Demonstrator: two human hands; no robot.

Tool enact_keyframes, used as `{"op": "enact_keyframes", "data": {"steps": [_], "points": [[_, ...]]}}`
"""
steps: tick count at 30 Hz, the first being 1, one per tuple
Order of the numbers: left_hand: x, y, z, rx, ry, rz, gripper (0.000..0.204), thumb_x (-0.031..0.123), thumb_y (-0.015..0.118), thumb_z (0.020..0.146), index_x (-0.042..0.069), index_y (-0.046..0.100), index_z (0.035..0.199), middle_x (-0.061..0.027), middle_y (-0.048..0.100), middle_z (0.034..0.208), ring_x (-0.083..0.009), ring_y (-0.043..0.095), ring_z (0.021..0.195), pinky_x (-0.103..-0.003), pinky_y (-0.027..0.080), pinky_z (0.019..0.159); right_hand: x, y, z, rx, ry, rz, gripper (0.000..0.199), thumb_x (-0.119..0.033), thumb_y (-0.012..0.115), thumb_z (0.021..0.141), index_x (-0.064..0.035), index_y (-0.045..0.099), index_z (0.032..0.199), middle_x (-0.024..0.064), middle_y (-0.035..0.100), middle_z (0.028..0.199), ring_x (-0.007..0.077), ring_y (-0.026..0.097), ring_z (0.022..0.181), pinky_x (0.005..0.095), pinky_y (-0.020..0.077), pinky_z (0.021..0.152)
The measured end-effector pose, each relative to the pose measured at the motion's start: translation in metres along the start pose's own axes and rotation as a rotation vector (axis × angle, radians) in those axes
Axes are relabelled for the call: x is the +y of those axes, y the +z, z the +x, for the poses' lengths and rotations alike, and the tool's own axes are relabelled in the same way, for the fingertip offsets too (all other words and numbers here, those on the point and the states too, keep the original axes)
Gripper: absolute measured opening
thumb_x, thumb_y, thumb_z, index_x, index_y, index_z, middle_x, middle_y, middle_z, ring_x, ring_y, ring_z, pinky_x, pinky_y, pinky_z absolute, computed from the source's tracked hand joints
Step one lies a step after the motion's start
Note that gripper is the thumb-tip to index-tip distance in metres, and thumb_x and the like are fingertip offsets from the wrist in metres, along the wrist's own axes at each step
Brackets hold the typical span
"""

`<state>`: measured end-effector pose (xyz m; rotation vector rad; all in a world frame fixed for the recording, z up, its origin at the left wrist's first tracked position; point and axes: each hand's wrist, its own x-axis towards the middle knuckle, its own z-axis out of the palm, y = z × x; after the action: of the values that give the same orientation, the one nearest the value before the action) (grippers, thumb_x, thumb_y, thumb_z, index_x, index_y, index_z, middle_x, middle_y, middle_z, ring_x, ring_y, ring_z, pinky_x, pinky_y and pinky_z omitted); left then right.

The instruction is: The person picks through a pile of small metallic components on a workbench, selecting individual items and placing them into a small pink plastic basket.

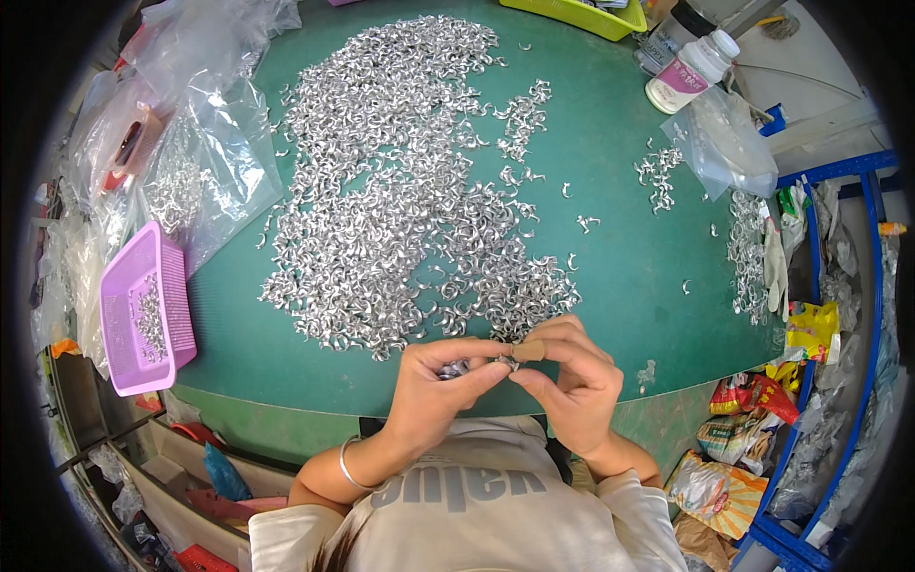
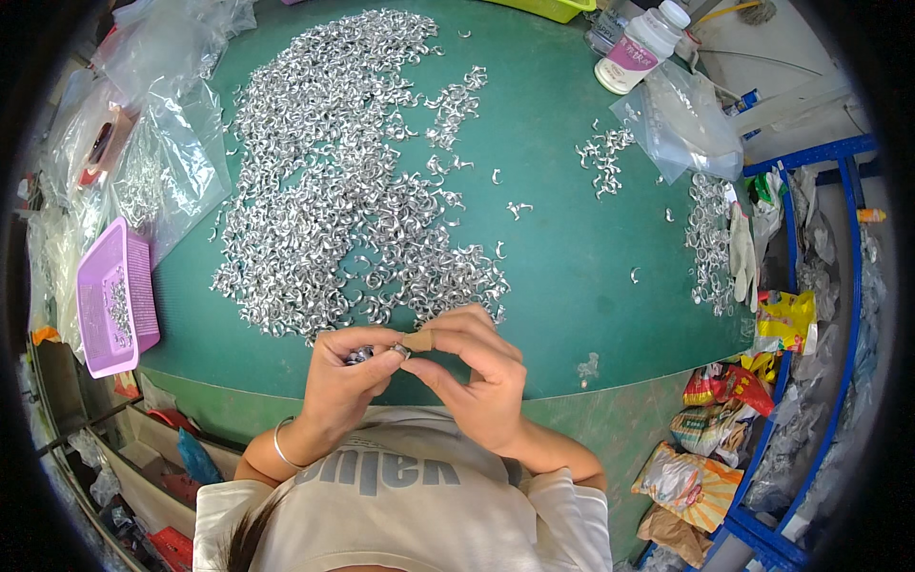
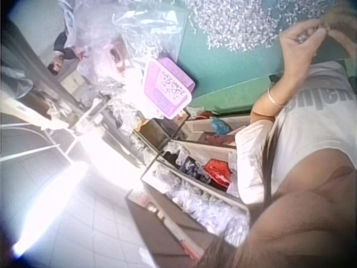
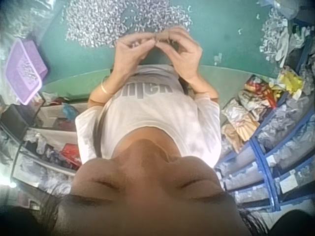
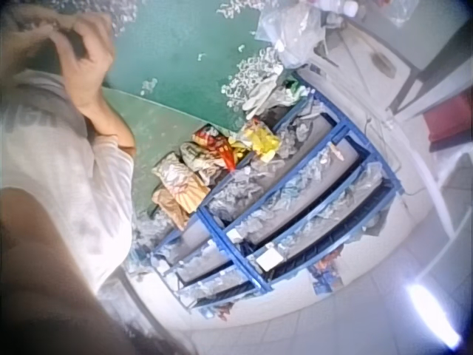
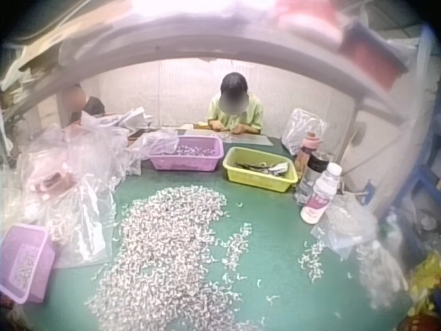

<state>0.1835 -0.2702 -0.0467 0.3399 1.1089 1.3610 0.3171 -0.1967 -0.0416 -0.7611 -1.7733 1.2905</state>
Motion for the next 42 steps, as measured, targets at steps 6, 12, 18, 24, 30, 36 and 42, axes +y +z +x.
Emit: {"op": "enact_keyframes", "data": {"steps": [6, 12, 18, 24, 30, 36, 42], "points": [[0.001, 0.000, 0.001, -0.058, -0.117, -0.148, 0.019, 0.004, 0.062, 0.078, -0.001, 0.062, 0.096, 0.0043, 0.048, 0.061, -0.0015, 0.034, 0.048, -0.017, 0.022, 0.041, -0.003, 0.000, 0.001, 0.002, -0.098, -0.122, 0.023, 0.001, 0.072, 0.058, 0.0006, 0.063, 0.079, 0.0080, 0.057, 0.077, 0.0222, 0.052, 0.071, 0.0299, 0.0413, 0.062], [0.003, 0.000, 0.000, -0.091, -0.146, -0.196, 0.020, 0.003, 0.061, 0.079, -0.002, 0.061, 0.098, 0.0036, 0.048, 0.060, -0.0018, 0.031, 0.047, -0.018, 0.020, 0.040, -0.007, 0.001, 0.001, 0.027, -0.154, -0.172, 0.023, 0.000, 0.073, 0.056, 0.0009, 0.063, 0.076, 0.0076, 0.055, 0.075, 0.0223, 0.051, 0.070, 0.0307, 0.0403, 0.060], [0.002, -0.002, -0.001, -0.138, -0.135, -0.243, 0.021, 0.002, 0.060, 0.079, -0.003, 0.061, 0.099, 0.0032, 0.048, 0.061, -0.0018, 0.031, 0.047, -0.019, 0.020, 0.041, -0.008, 0.000, 0.000, 0.020, -0.229, -0.211, 0.024, 0.001, 0.073, 0.056, 0.0010, 0.062, 0.076, 0.0078, 0.056, 0.076, 0.0222, 0.051, 0.070, 0.0317, 0.0402, 0.061], [0.001, 0.000, -0.001, -0.071, -0.019, -0.095, 0.019, -0.001, 0.063, 0.075, -0.002, 0.064, 0.094, 0.0039, 0.048, 0.061, -0.0018, 0.035, 0.050, -0.017, 0.024, 0.043, -0.011, -0.002, 0.000, -0.002, -0.160, -0.181, 0.022, 0.004, 0.071, 0.057, 0.0022, 0.061, 0.077, 0.0085, 0.056, 0.077, 0.0226, 0.052, 0.070, 0.0310, 0.0400, 0.061], [-0.001, 0.001, 0.000, -0.032, 0.173, 0.183, 0.018, -0.003, 0.065, 0.071, -0.001, 0.065, 0.089, 0.0042, 0.047, 0.060, -0.0024, 0.038, 0.055, -0.018, 0.030, 0.048, -0.009, -0.001, -0.002, 0.020, -0.117, -0.121, 0.020, 0.006, 0.069, 0.060, 0.0036, 0.060, 0.079, 0.0106, 0.056, 0.078, 0.0228, 0.051, 0.071, 0.0302, 0.0409, 0.061], [0.000, 0.003, -0.003, 0.005, 0.369, 0.370, 0.021, -0.005, 0.067, 0.067, 0.000, 0.065, 0.087, 0.0024, 0.045, 0.056, -0.0036, 0.037, 0.051, -0.019, 0.030, 0.046, 0.001, 0.001, -0.011, -0.009, 0.099, 0.191, 0.016, 0.007, 0.061, 0.073, 0.0052, 0.057, 0.088, 0.0109, 0.057, 0.086, 0.0203, 0.053, 0.075, 0.0286, 0.0420, 0.067], [0.003, 0.005, -0.003, 0.013, 0.510, 0.478, 0.019, -0.006, 0.068, 0.065, -0.001, 0.065, 0.083, -0.0003, 0.046, 0.054, -0.0056, 0.039, 0.049, -0.020, 0.031, 0.045, 0.000, 0.005, -0.016, -0.013, 0.565, 0.832, 0.015, 0.003, 0.051, 0.083, 0.0046, 0.054, 0.097, 0.0084, 0.057, 0.093, 0.0154, 0.054, 0.084, 0.0288, 0.0430, 0.076]]}}
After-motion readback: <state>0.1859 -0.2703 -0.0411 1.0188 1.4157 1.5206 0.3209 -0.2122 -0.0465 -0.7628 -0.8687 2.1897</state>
